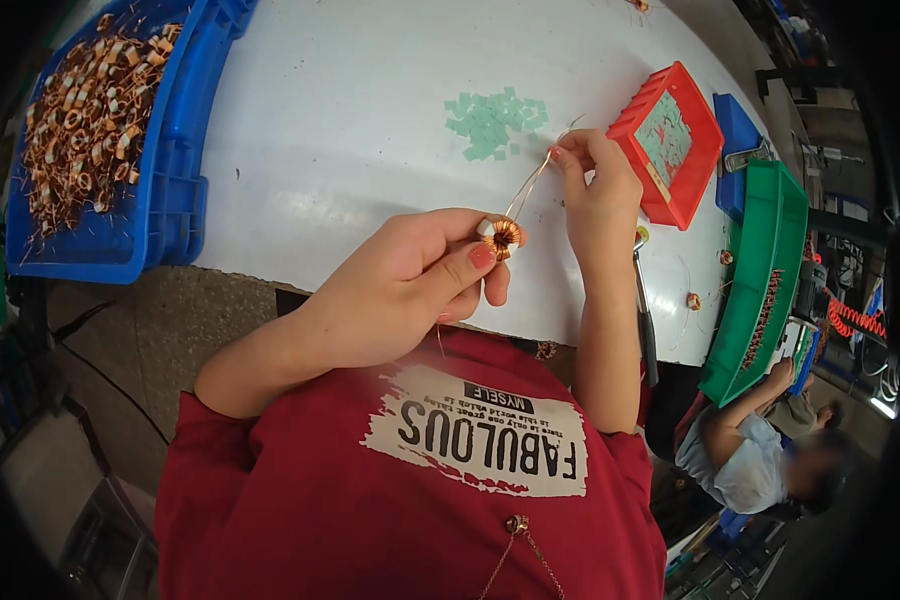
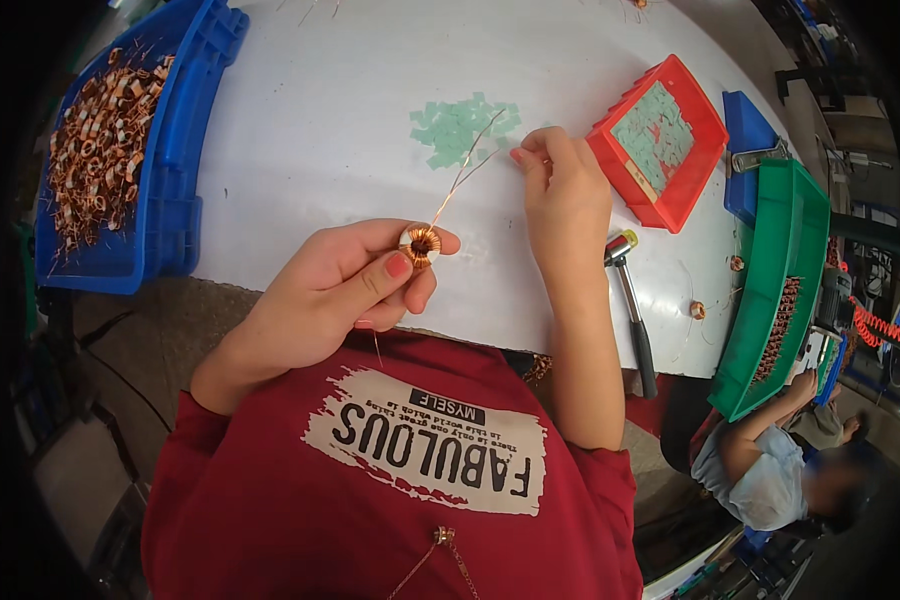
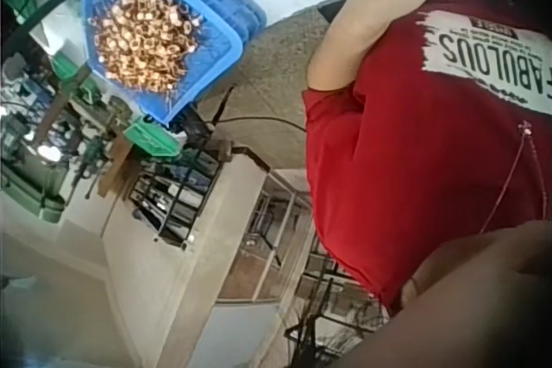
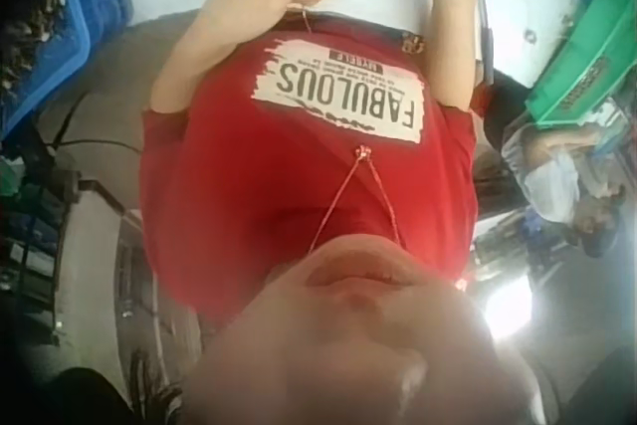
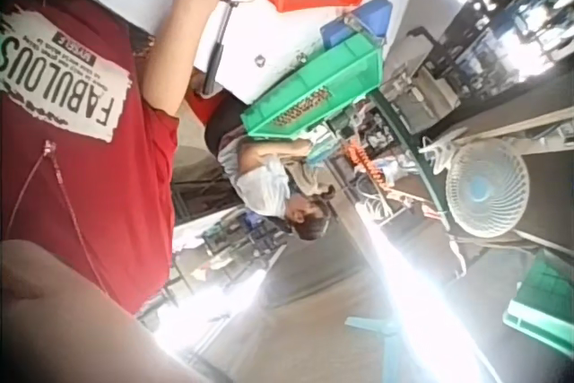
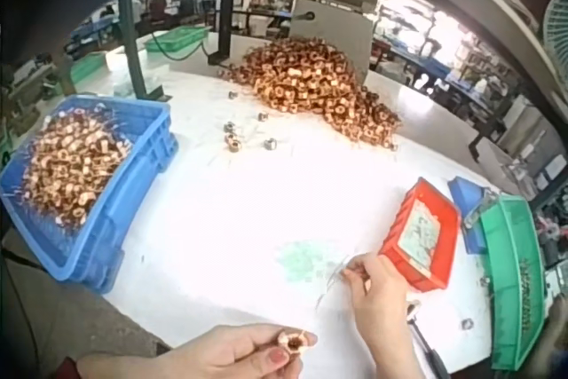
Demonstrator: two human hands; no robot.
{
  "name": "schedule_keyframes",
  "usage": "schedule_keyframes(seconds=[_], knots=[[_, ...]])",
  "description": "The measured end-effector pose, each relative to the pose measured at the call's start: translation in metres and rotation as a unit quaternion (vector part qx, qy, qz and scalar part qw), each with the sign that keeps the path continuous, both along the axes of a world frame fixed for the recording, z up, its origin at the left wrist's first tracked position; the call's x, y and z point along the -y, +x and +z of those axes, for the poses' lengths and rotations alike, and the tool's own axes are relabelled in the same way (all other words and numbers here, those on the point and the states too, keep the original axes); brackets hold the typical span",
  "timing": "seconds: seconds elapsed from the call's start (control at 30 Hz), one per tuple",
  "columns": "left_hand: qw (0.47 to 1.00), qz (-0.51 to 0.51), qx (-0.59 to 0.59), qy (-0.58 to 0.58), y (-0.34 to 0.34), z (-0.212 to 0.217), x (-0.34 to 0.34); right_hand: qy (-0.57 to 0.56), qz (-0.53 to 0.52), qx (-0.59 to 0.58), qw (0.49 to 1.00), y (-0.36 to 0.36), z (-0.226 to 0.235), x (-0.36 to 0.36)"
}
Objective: Shaping and assembling small copper wire coils using a rubber mallet and hands at a manual workstation.
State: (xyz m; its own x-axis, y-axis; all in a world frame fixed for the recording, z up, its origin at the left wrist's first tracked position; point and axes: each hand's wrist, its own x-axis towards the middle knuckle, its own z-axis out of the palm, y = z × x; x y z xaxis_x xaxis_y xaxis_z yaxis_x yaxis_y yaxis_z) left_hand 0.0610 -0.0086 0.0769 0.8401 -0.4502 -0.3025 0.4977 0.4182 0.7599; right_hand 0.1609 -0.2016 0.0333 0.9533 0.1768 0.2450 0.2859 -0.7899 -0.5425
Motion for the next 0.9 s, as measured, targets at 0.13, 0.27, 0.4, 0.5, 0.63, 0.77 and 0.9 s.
schedule_keyframes(seconds=[0.13, 0.27, 0.4, 0.5, 0.63, 0.77, 0.9], knots=[[1.0, 0.0, 0.016, 0.011, 0.001, 0.0, 0.004, 0.028, 0.01, -0.021, 0.999, -0.005, 0.003, 0.005], [0.999, 0.009, 0.028, 0.016, 0.002, -0.001, 0.004, 0.238, 0.04, -0.086, 0.967, -0.036, 0.035, 0.001], [0.999, -0.015, 0.025, 0.033, 0.004, 0.003, 0.003, 0.211, 0.143, -0.019, 0.967, -0.069, 0.063, -0.009], [0.999, -0.014, 0.028, 0.042, 0.005, 0.006, 0.007, 0.141, 0.151, 0.045, 0.977, -0.079, 0.067, -0.018], [0.998, -0.005, 0.038, 0.058, 0.003, 0.007, 0.009, 0.064, 0.159, 0.122, 0.978, -0.083, 0.065, -0.025], [0.996, 0.008, 0.054, 0.076, 0.001, 0.006, 0.01, 0.043, 0.146, 0.167, 0.974, -0.085, 0.061, -0.027], [0.995, -0.009, 0.061, 0.076, 0.0, 0.004, 0.01, 0.019, 0.152, 0.176, 0.972, -0.085, 0.062, -0.028]])
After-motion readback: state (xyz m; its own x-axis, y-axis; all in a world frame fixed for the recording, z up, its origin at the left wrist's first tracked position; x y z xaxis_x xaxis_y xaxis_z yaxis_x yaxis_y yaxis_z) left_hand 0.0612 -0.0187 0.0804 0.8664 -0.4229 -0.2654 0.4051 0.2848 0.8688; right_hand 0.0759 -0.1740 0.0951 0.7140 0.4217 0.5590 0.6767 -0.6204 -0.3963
